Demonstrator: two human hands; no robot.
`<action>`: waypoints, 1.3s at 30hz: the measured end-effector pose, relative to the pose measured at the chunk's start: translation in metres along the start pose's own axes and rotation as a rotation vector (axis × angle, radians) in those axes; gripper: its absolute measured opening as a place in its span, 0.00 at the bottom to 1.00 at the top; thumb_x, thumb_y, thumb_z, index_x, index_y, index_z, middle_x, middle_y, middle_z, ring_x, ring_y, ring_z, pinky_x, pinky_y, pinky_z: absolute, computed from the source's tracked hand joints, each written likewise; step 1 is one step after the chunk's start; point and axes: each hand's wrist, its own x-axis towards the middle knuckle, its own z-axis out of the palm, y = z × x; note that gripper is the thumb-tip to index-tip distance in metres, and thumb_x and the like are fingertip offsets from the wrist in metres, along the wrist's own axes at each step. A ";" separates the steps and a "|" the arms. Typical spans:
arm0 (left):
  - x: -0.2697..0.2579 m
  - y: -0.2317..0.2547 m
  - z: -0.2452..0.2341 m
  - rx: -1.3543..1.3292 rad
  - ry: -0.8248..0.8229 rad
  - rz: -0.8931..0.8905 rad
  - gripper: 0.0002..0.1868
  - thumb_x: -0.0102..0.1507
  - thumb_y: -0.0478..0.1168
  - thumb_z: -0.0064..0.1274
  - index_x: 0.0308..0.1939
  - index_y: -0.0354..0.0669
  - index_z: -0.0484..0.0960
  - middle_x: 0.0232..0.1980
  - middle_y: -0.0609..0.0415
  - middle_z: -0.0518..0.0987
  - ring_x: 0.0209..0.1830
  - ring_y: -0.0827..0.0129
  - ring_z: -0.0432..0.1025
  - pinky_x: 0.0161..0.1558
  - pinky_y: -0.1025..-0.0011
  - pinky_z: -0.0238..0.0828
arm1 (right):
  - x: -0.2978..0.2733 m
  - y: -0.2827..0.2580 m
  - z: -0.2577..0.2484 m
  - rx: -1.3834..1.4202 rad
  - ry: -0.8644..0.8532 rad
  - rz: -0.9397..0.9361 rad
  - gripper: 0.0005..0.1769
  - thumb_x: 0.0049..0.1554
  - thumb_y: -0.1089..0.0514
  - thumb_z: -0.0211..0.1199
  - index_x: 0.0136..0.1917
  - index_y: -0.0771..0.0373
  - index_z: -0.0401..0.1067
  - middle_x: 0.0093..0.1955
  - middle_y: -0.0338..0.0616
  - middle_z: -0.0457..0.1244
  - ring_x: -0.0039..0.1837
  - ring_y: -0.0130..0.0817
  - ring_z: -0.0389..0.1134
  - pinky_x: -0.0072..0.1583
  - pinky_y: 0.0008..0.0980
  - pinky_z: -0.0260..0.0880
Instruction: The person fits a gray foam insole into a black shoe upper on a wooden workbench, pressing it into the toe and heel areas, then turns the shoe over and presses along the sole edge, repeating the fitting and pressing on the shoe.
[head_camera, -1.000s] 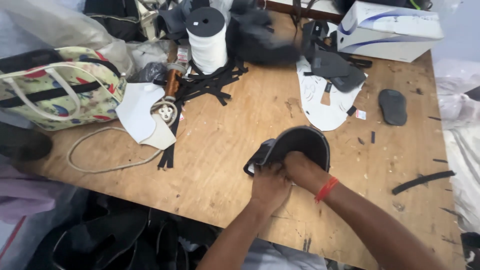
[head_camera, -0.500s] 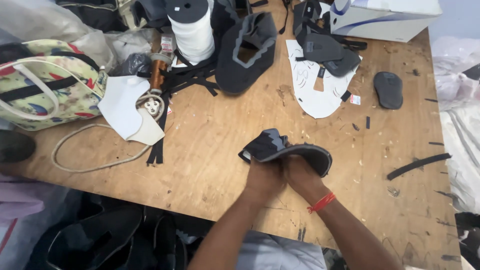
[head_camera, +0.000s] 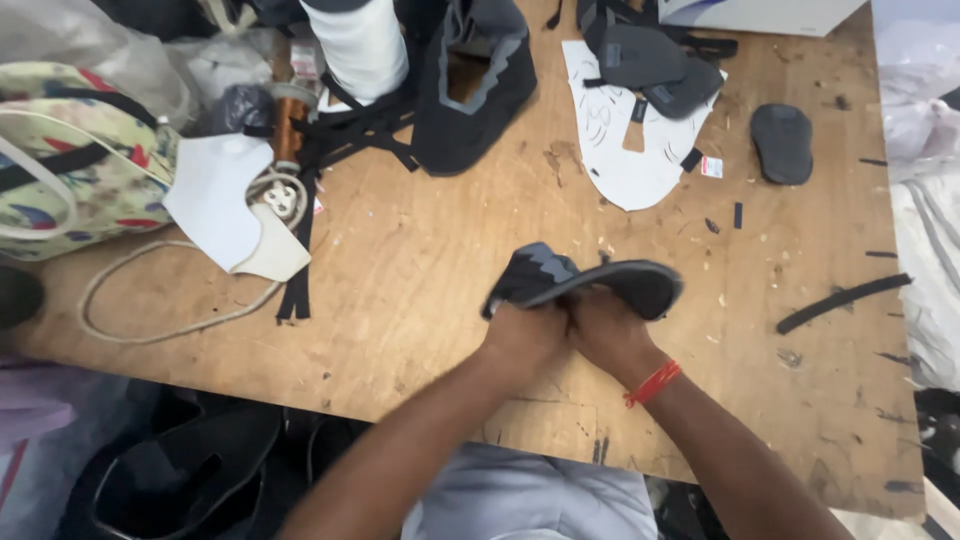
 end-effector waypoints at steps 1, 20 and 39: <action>-0.002 0.013 -0.028 0.054 -0.197 0.079 0.15 0.67 0.40 0.43 0.47 0.38 0.84 0.53 0.42 0.83 0.56 0.53 0.77 0.57 0.57 0.73 | -0.007 0.002 0.006 -0.077 0.125 -0.146 0.16 0.51 0.59 0.58 0.52 0.66 0.74 0.50 0.58 0.69 0.55 0.54 0.71 0.59 0.50 0.71; 0.054 -0.057 -0.005 0.101 -0.170 0.035 0.15 0.59 0.30 0.49 0.51 0.36 0.80 0.58 0.32 0.77 0.56 0.43 0.75 0.55 0.55 0.75 | -0.024 0.004 0.001 -0.206 0.151 -0.474 0.20 0.53 0.65 0.55 0.59 0.66 0.69 0.73 0.76 0.56 0.69 0.57 0.66 0.63 0.44 0.69; -0.108 -0.057 -0.027 0.215 0.239 0.427 0.09 0.57 0.34 0.51 0.41 0.34 0.76 0.50 0.39 0.81 0.41 0.57 0.80 0.41 0.66 0.80 | -0.020 -0.038 0.017 -0.367 0.463 -0.419 0.23 0.50 0.55 0.58 0.60 0.61 0.73 0.45 0.51 0.70 0.51 0.46 0.73 0.52 0.43 0.73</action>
